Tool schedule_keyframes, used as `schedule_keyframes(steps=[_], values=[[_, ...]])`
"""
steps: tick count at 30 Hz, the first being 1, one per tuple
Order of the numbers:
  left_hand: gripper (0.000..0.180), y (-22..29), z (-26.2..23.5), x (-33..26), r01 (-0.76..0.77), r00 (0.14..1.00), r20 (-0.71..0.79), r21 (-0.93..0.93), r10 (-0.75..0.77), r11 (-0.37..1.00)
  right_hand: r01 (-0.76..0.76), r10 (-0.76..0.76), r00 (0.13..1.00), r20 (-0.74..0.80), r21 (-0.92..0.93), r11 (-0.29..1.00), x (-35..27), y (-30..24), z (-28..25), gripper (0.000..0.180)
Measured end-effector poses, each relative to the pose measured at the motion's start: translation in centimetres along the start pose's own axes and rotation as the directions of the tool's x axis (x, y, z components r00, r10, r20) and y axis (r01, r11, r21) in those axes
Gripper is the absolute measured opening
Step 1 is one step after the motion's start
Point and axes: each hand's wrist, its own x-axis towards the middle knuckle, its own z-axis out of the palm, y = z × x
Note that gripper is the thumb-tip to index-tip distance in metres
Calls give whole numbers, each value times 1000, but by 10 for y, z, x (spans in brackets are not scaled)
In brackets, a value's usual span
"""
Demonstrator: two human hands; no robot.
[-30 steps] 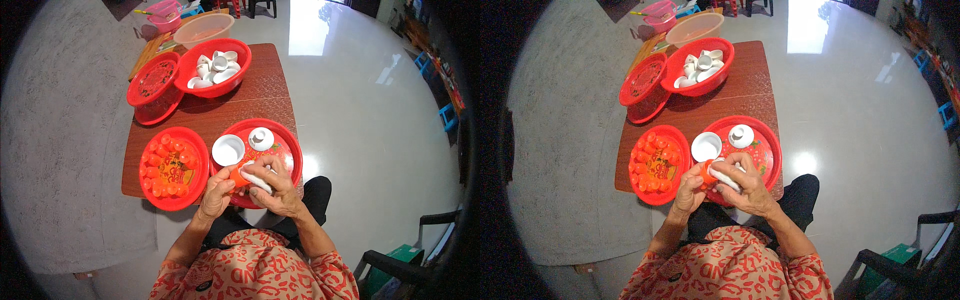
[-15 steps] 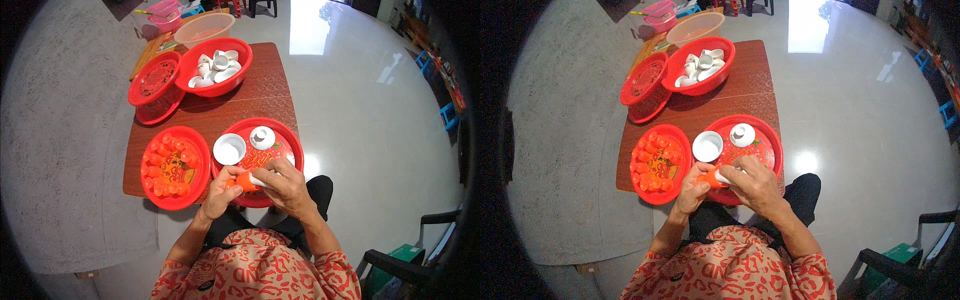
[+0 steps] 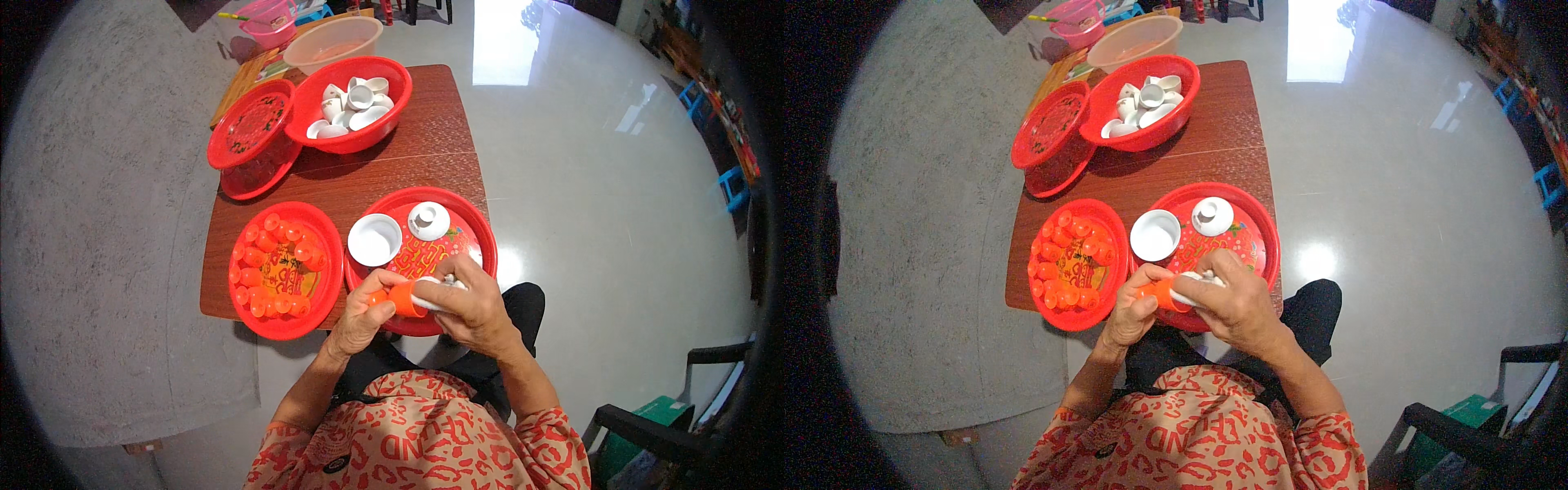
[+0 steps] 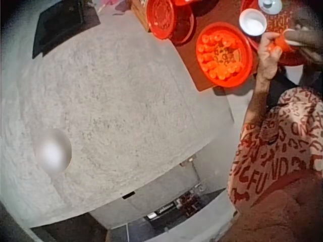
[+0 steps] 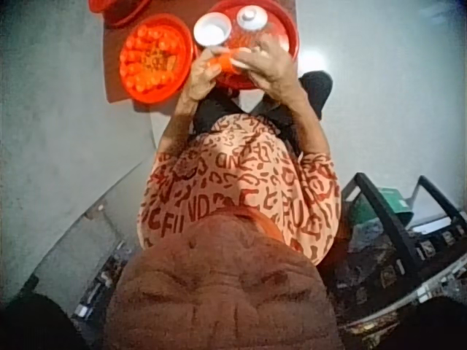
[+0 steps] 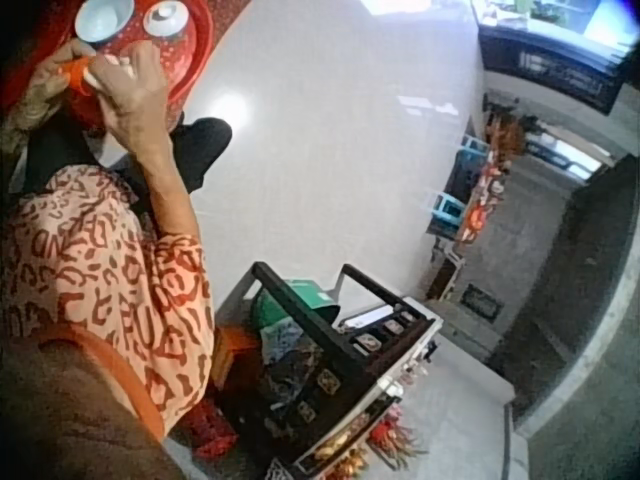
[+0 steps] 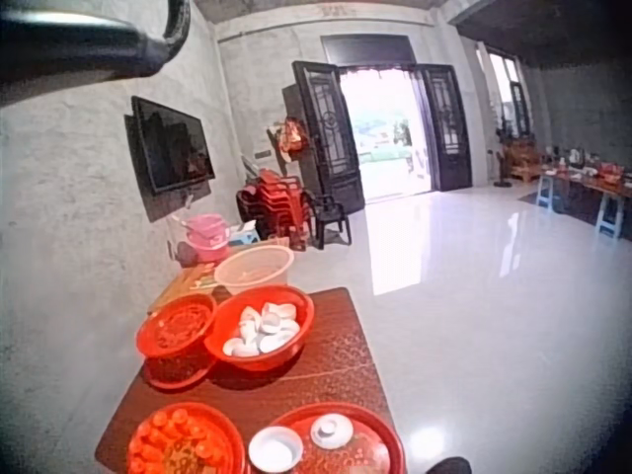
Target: The person sits on the floor and wipes small orange plastic containers with a white cloth. They pick up each container from a red tray, wipe it thoroughly, and place it back on the tray.
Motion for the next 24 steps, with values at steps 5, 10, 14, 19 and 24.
schedule_keyframes(steps=[5, 10, 14, 19, 24], values=[[41, 0, -8, -1, 50, 999, 0, 9, -50, 999, 70, -59, 997, 44, -325, 943, -2, -4, 3, 29], [42, -5, -10, -3, 54, 999, -4, 30, -54, 998, -61, 65, 968, 243, -21, 998, -7, -5, -7, 30], [40, -5, -8, -3, 38, 999, 13, 30, -38, 999, -223, 125, 958, 259, 396, 891, -11, 1, -10, 33], [34, -4, -3, -2, 43, 999, 13, 8, -43, 999, -88, 90, 996, 24, -92, 992, -11, -9, 5, 31], [31, -1, -4, -5, 103, 995, 0, 124, -103, 987, -142, 121, 959, 256, 64, 988, -10, 2, -1, 26]])
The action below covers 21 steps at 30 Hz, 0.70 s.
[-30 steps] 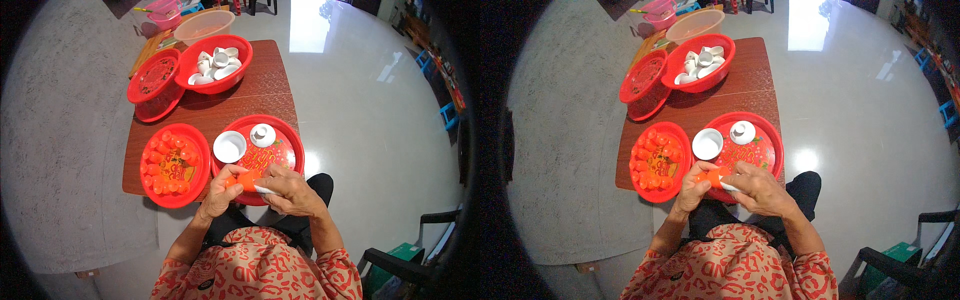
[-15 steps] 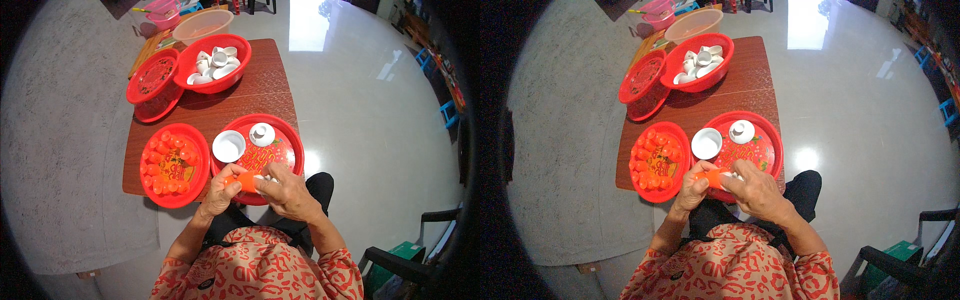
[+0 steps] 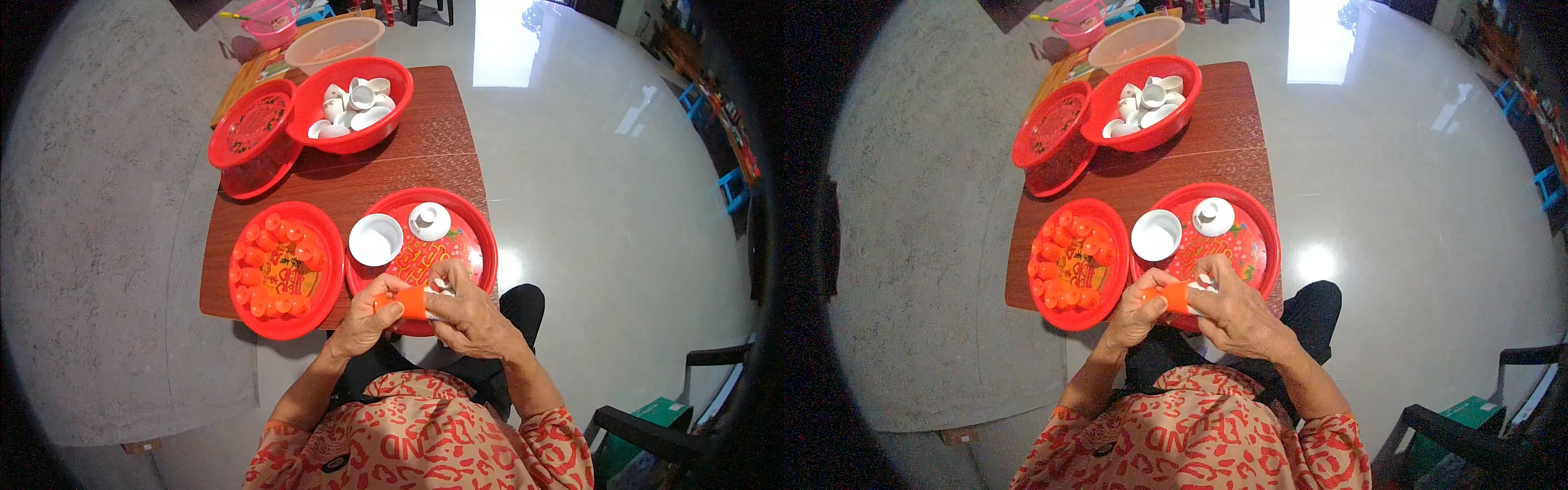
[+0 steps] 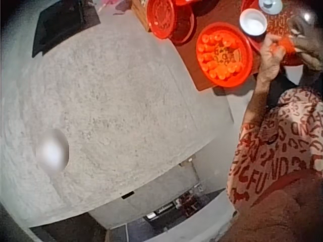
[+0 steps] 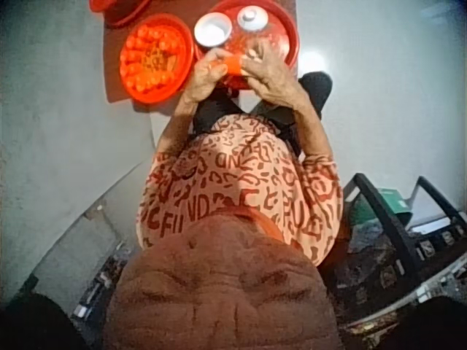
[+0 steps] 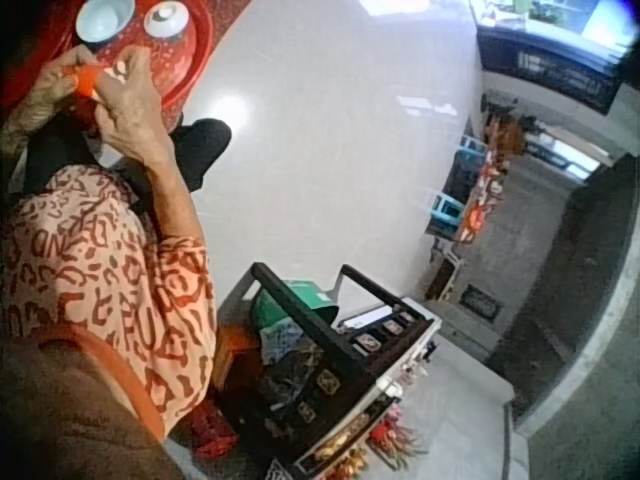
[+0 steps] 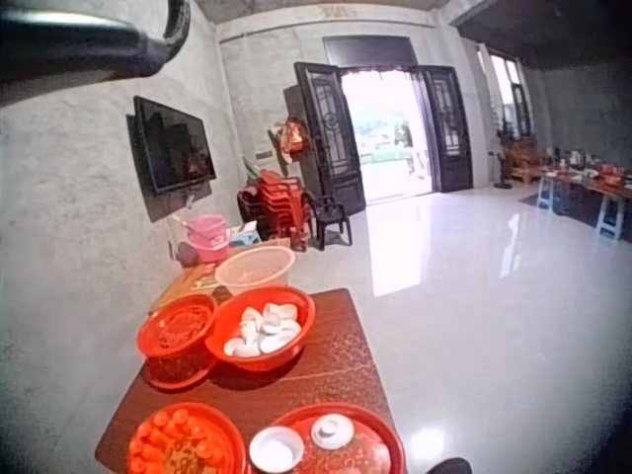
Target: The person sits on the floor and wipes small orange plastic containers with a white cloth. They pick up each container from a red tray, wipe it thoroughly, and place it back on the tray.
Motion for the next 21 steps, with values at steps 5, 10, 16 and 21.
schedule_keyframes(steps=[5, 10, 16, 21], values=[[32, -6, -2, 2, -26, 999, 20, -17, 26, 1000, 15, -26, 998, 53, 189, 982, -1, 8, -2, 25], [38, -9, -3, 2, -17, 999, 32, -78, 19, 997, -24, 22, 1000, 7, 424, 905, -5, 12, -7, 31], [43, -6, -2, -1, 4, 998, 69, -209, 10, 978, 87, -87, 939, -331, -15, 996, -2, -4, 4, 45], [45, -4, -1, -1, -8, 998, 63, -256, 25, 967, 93, -160, 935, -315, -217, 972, -7, -4, 9, 46]])
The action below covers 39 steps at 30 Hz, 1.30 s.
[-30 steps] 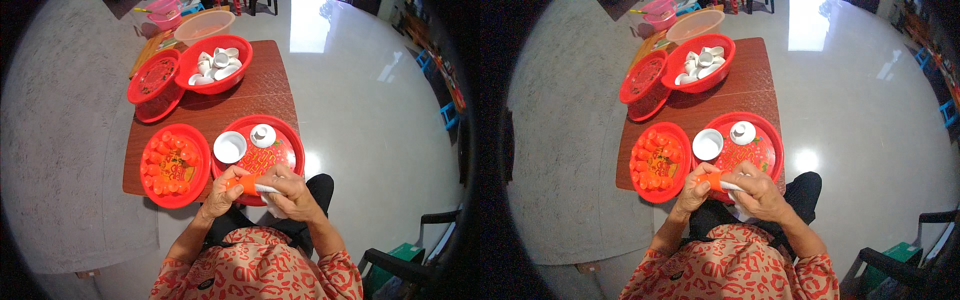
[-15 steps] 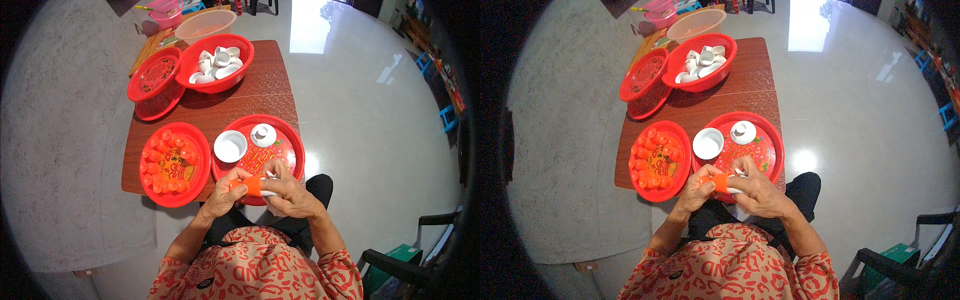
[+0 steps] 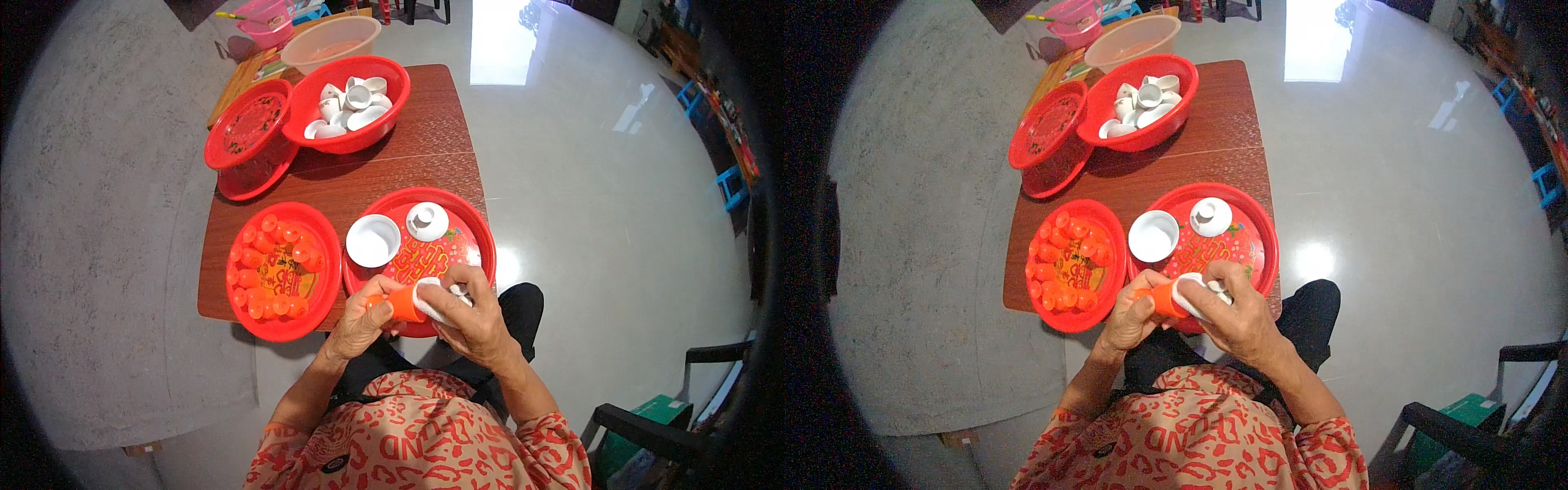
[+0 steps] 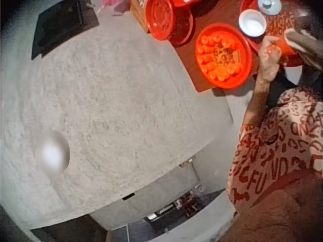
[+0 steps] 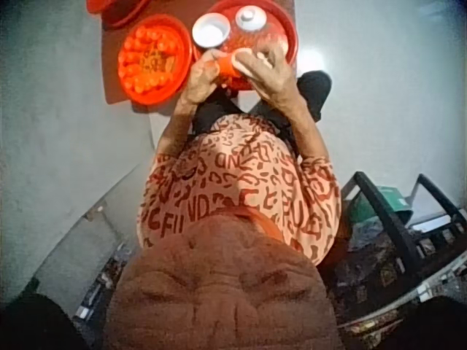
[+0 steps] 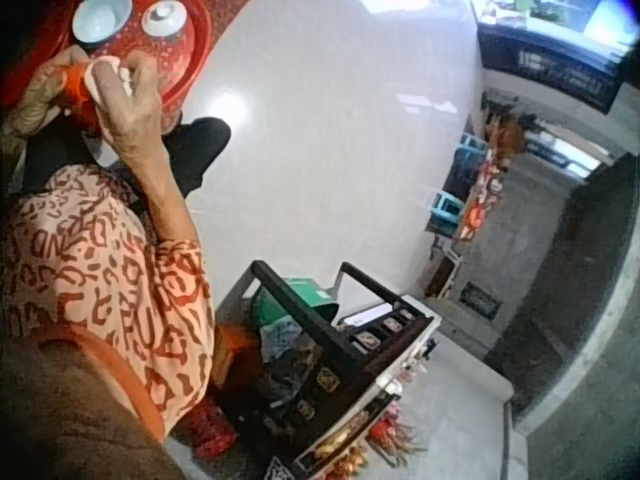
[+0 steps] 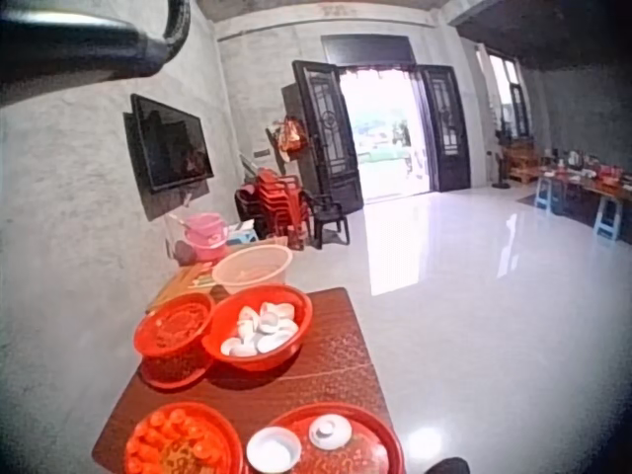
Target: The person sits on the floor and wipes small orange plastic containers with a white cloth. They pick up each container from a red tray, wipe it thoroughly, and place it back on the tray.
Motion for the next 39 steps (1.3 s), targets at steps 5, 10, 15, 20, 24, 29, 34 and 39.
schedule_keyframes(steps=[5, 10, 15, 20, 24, 29, 34, 39], values=[[45, 4, 1, 2, -9, 1000, -29, 26, 10, 1000, -113, 79, 984, 161, 215, 970, -2, -3, -9, 40], [43, 5, 1, 3, -7, 1000, 15, 51, 6, 999, -39, 32, 999, 40, 187, 982, 5, -4, -8, 39], [41, 7, -3, 2, 12, 1000, -11, 140, -10, 990, 12, -13, 999, 49, 13, 1000, 4, 4, 3, 34], [40, 4, -5, 1, -32, 998, -45, 243, 45, 969, -206, 115, 957, 267, 343, 917, 3, 6, -8, 33], [42, 6, -1, -1, -8, 999, -35, 221, 17, 975, -265, 159, 957, 245, 499, 825, 0, 9, -14, 33], [42, 5, 1, 1, -8, 1000, -20, 215, 13, 977, -162, 140, 986, 92, 308, 938, 6, -1, -8, 35], [38, 4, -1, 2, -57, 995, -68, 273, 78, 960, -211, 157, 971, 180, 344, 915, 1, -1, -17, 35], [38, 2, 6, 5, -178, 951, -101, 594, 292, 785, -147, 155, 973, -173, 59, 987, -4, -19, -18, 41]])
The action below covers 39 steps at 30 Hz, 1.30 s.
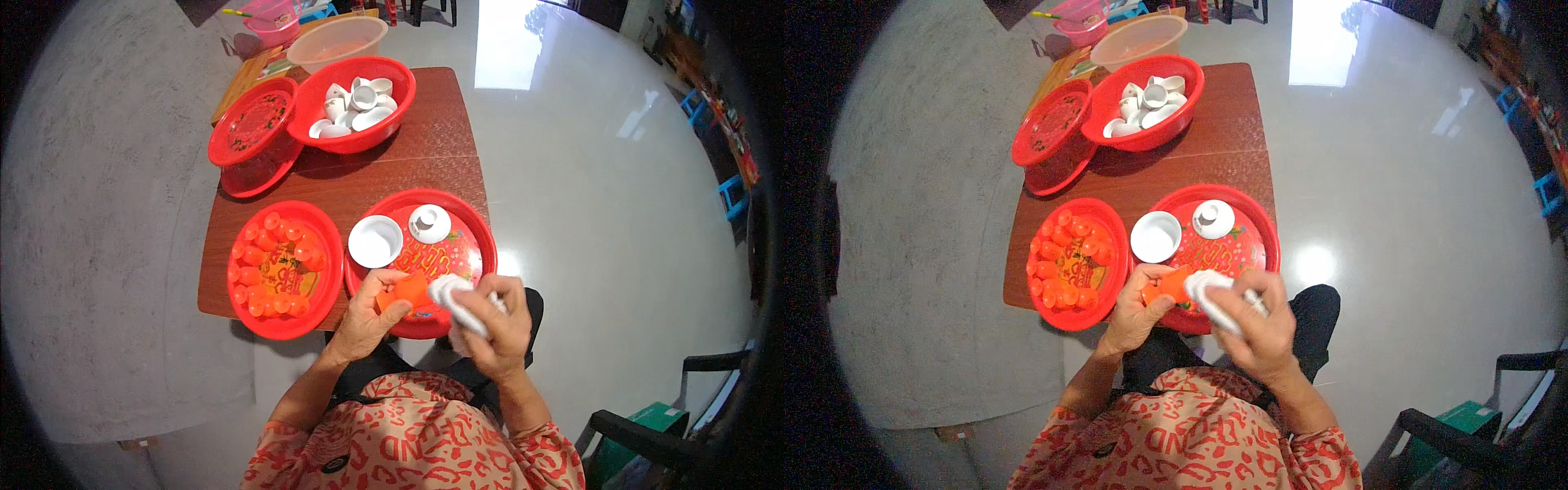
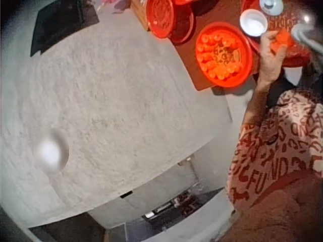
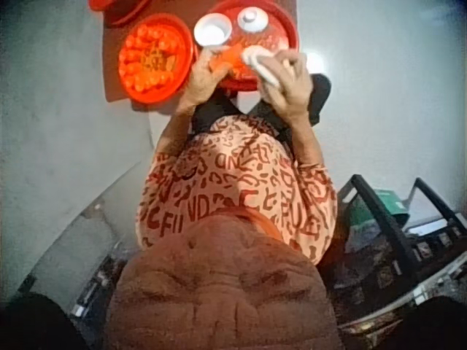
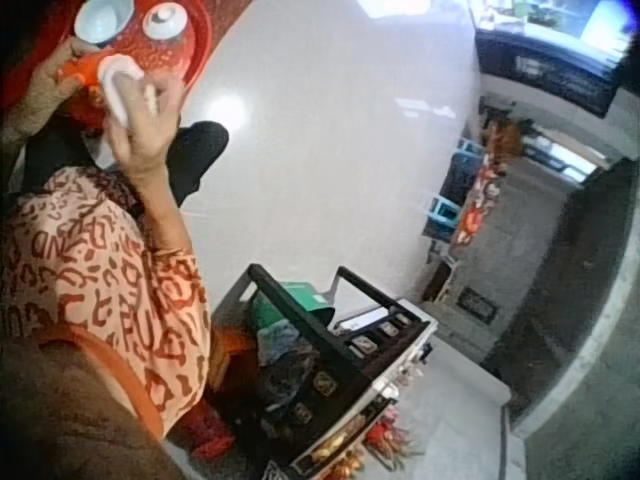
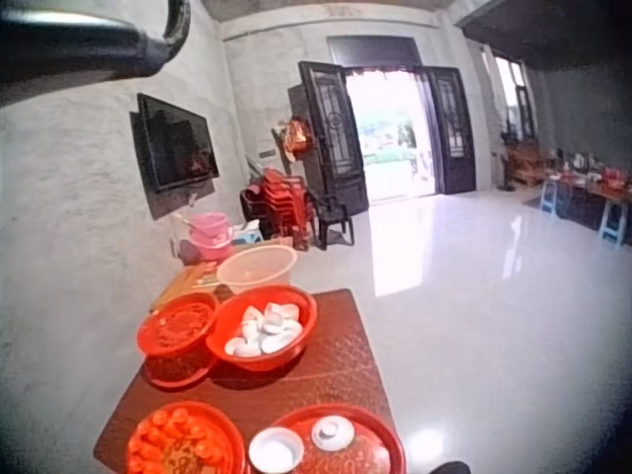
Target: The person sits on the floor and wipes small orange plastic containers with a white cloth. They pick up each container from a red tray, wipe it thoroughly, and place it back on the tray.
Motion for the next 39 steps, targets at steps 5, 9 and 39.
schedule_keyframes(steps=[5, 9, 39], values=[[44, 16, 13, 2, -123, 992, 35, 278, 118, 953, 275, -279, 960, 16, -224, 935, -9, 7, 30, 41], [48, 14, 12, 1, -232, 971, 44, 397, 235, 888, 201, -205, 979, 6, -241, 949, 7, 4, 31, 40], [48, 15, 6, 2, -206, 978, 81, 431, 190, 878, 198, -192, 980, 50, -222, 955, 3, 11, 28, 34]])
